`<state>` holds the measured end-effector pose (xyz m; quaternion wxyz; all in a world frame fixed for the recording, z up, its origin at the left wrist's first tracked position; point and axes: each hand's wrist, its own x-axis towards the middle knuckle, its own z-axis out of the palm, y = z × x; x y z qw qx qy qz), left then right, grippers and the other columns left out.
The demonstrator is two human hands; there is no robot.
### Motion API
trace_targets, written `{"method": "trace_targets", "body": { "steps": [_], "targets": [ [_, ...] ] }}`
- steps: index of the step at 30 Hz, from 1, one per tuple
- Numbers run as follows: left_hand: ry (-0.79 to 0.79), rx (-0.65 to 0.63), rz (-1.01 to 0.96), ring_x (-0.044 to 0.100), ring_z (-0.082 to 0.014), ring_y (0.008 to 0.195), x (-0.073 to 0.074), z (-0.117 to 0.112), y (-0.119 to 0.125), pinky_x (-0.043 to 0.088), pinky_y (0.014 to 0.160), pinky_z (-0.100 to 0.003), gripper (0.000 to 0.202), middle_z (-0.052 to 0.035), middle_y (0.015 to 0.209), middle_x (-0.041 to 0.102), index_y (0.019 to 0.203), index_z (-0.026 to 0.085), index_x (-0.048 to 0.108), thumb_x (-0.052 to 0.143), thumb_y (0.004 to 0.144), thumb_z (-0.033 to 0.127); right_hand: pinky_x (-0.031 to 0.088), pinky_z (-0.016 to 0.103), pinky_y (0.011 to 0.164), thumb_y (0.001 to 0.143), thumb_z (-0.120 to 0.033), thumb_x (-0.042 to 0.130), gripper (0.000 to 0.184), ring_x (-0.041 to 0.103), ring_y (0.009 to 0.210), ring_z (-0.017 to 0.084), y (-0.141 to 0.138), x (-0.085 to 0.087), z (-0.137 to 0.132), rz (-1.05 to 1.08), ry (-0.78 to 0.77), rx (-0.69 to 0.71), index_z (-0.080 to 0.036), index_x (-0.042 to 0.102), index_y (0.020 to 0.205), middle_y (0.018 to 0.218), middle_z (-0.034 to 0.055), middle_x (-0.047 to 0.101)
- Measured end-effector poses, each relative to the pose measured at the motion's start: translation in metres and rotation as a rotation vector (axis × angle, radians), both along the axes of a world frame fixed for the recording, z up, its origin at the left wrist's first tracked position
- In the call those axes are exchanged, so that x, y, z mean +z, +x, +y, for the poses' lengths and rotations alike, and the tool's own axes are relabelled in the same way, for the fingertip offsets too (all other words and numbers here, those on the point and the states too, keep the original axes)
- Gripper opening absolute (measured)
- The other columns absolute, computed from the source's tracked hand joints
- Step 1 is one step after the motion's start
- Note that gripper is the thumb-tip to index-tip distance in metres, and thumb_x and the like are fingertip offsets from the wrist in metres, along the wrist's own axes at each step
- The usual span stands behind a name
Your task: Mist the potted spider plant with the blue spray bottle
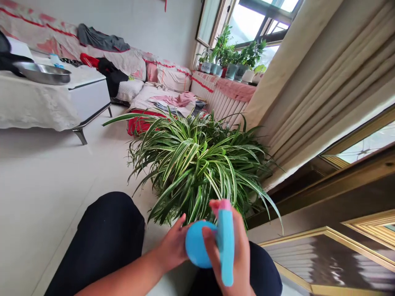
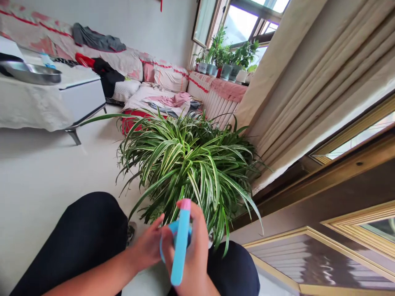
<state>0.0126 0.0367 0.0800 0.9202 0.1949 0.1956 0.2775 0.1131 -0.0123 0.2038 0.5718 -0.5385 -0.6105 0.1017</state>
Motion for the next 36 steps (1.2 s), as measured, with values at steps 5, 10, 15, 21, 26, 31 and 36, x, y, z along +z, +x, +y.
{"method": "trace_targets", "body": {
  "steps": [5,10,15,21,26,31,36],
  "targets": [
    [-0.073,0.043,-0.379,0.05,-0.0341,0.128,0.016,-0.003,0.001,0.041,0.101,-0.052,0.064,-0.012,0.14,0.057,0.132,0.018,0.056,0.058,0.084,0.06,0.05,0.049,0.092,0.084,-0.044,0.064,0.063,0.061,0.115,0.031,0.022,0.026,0.038,0.076,0.019,-0.051,-0.022,0.045,0.14,0.123,0.013,0.063],
    [-0.202,0.205,-0.312,0.062,-0.0216,0.113,0.027,0.0,0.004,0.042,0.103,-0.034,0.045,-0.0127,0.121,0.069,0.127,0.009,0.057,0.05,0.095,0.041,0.046,0.051,0.101,0.079,-0.047,0.071,0.079,0.056,0.124,0.032,0.043,0.01,0.069,0.128,-0.118,0.196,-0.027,0.037,0.147,0.139,0.012,0.056],
    [-0.233,0.188,-0.27,0.065,-0.0205,0.107,0.026,0.002,0.012,0.042,0.104,-0.035,0.045,-0.0133,0.111,0.073,0.137,0.005,0.044,0.049,0.096,0.023,0.045,0.049,0.102,0.08,-0.042,0.069,0.071,0.06,0.119,0.031,0.055,0.0,0.08,0.127,-0.116,0.137,-0.028,0.042,0.145,0.128,0.0104,0.064],
    [-0.303,0.222,-0.078,0.067,-0.0226,0.101,0.031,0.006,0.015,0.043,0.1,-0.037,0.05,-0.0157,0.109,0.073,0.14,0.003,0.041,0.041,0.098,0.031,0.051,0.043,0.087,0.076,-0.033,0.064,0.041,0.068,0.094,0.026,0.052,-0.001,0.084,0.097,-0.133,-0.003,-0.024,0.063,0.117,0.103,0.0068,0.072],
    [-0.345,0.226,-0.059,0.067,-0.0244,0.099,0.028,0.013,0.018,0.044,0.098,-0.038,0.061,-0.0148,0.108,0.072,0.138,0.005,0.044,0.029,0.099,0.048,0.052,0.036,0.076,0.073,-0.032,0.063,0.019,0.066,0.082,0.022,0.042,-0.003,0.088,0.055,-0.13,-0.012,-0.021,0.065,0.087,0.087,0.004,0.071],
    [-0.306,0.228,-0.089,0.063,-0.026,0.113,0.022,0.014,0.017,0.041,0.102,-0.038,0.064,-0.0166,0.117,0.069,0.14,0.005,0.043,0.033,0.097,0.052,0.052,0.037,0.074,0.075,-0.035,0.062,0.018,0.065,0.078,0.022,0.038,-0.001,0.085,0.073,-0.148,-0.066,-0.02,0.064,0.085,0.083,0.0043,0.07],
    [-0.276,0.22,-0.097,0.059,-0.0261,0.12,0.027,0.014,0.013,0.043,0.102,-0.037,0.065,-0.0174,0.124,0.067,0.14,0.006,0.044,0.035,0.096,0.053,0.051,0.043,0.087,0.08,-0.043,0.064,0.046,0.065,0.097,0.026,0.034,-0.001,0.076,0.069,-0.149,-0.026,-0.02,0.06,0.119,0.117,0.0104,0.068]
  ]
}}
